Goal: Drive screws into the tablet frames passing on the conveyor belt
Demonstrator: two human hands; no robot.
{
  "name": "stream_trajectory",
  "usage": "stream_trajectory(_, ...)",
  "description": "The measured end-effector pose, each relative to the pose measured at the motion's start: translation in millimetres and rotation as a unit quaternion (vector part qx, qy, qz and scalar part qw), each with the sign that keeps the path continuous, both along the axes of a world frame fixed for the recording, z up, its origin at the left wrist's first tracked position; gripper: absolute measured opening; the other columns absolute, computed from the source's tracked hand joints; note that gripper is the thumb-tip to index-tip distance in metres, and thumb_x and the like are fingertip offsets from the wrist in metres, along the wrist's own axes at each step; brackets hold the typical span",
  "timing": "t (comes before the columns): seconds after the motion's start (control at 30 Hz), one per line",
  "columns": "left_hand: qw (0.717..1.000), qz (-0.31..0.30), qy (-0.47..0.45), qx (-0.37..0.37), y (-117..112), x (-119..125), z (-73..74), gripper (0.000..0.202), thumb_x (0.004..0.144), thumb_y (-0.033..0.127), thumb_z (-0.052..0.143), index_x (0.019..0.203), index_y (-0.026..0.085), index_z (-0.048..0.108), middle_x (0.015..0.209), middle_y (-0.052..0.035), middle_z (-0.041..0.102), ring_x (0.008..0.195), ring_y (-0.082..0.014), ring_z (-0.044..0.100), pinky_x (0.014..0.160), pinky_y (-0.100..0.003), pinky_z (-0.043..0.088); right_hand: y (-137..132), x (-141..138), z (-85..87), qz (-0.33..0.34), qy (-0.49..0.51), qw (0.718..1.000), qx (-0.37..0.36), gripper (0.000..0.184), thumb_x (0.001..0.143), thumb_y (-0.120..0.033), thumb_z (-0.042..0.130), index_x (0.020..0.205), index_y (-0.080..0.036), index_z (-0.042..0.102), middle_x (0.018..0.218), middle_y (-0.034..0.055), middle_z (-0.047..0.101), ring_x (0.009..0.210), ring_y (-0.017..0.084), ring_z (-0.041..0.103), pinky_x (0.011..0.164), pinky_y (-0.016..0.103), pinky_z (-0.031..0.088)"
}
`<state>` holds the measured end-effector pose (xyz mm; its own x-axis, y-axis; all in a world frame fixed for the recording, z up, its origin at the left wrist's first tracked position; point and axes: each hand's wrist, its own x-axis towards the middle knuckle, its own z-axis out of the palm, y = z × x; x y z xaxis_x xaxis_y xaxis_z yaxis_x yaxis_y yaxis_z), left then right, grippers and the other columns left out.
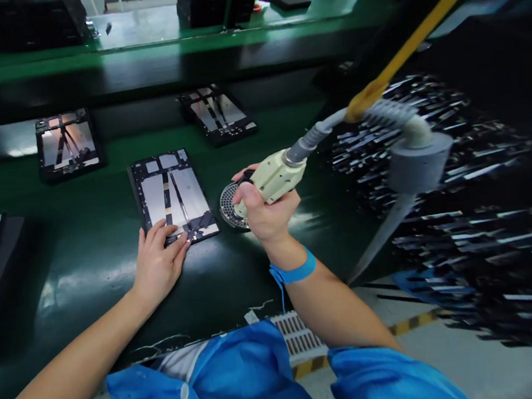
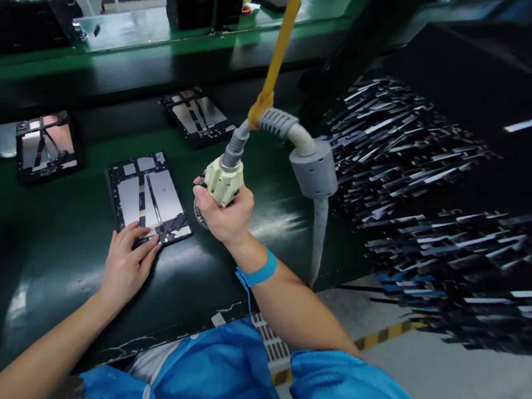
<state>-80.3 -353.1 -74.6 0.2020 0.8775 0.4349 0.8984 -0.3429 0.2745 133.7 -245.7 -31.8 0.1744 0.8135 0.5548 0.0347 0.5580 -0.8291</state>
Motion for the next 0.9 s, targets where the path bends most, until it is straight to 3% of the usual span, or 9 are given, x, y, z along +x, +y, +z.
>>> stream_trajectory(0.2, 1.000, -0.008, -0.006, -0.019, -4, -2, 2.0, 0.021, 0.099, 0.025, 0.060, 0.113, 0.024, 0.075, 0.120, -0.0116, 0.069, 0.128, -0.0347, 0.059, 0.106, -0.067, 0.044, -2, -2, 0.5, 0.024, 0.021, 0.999, -0.019, 0.023, 0.086, -0.037, 0.075, 0.102, -0.024, 0.067, 0.085, -0.0007, 0.073, 0.053, 0.012, 0.064, 0.053, 0.030, 0.058)
stream_trajectory(0.57, 0.999, -0.012, -0.026, -0.023, 0, -4, 0.0, 0.020, 0.098, 0.026, 0.061, 0.112, 0.025, 0.076, 0.120, -0.0105, 0.069, 0.127, -0.0325, 0.059, 0.111, -0.064, 0.041, -3, 0, -1.7, 0.023, 0.010, 0.999, -0.027, 0.019, 0.087, -0.033, 0.074, 0.102, -0.024, 0.066, 0.080, -0.0008, 0.070, 0.054, 0.014, 0.064, 0.053, 0.032, 0.056)
stream_trajectory(0.77, 0.999, -0.014, -0.036, -0.034, 3, -2, -0.1, 0.021, 0.099, 0.025, 0.060, 0.112, 0.025, 0.076, 0.120, -0.0107, 0.069, 0.127, -0.0322, 0.058, 0.111, -0.065, 0.040, -8, -5, 18.0, -0.008, 0.030, 0.999, -0.015, 0.019, 0.088, -0.037, 0.071, 0.100, -0.025, 0.063, 0.079, -0.0014, 0.070, 0.051, 0.013, 0.062, 0.050, 0.032, 0.054)
stream_trajectory(0.9, 0.998, -0.017, -0.038, -0.055, 3, 1, 3.0, 0.022, 0.100, 0.026, 0.058, 0.114, 0.025, 0.075, 0.122, -0.0114, 0.069, 0.128, -0.0319, 0.057, 0.110, -0.066, 0.040, -20, -27, 29.3, 0.036, 0.065, 0.997, -0.006, 0.022, 0.088, -0.038, 0.071, 0.105, -0.028, 0.062, 0.087, -0.0010, 0.070, 0.049, 0.012, 0.062, 0.046, 0.030, 0.053)
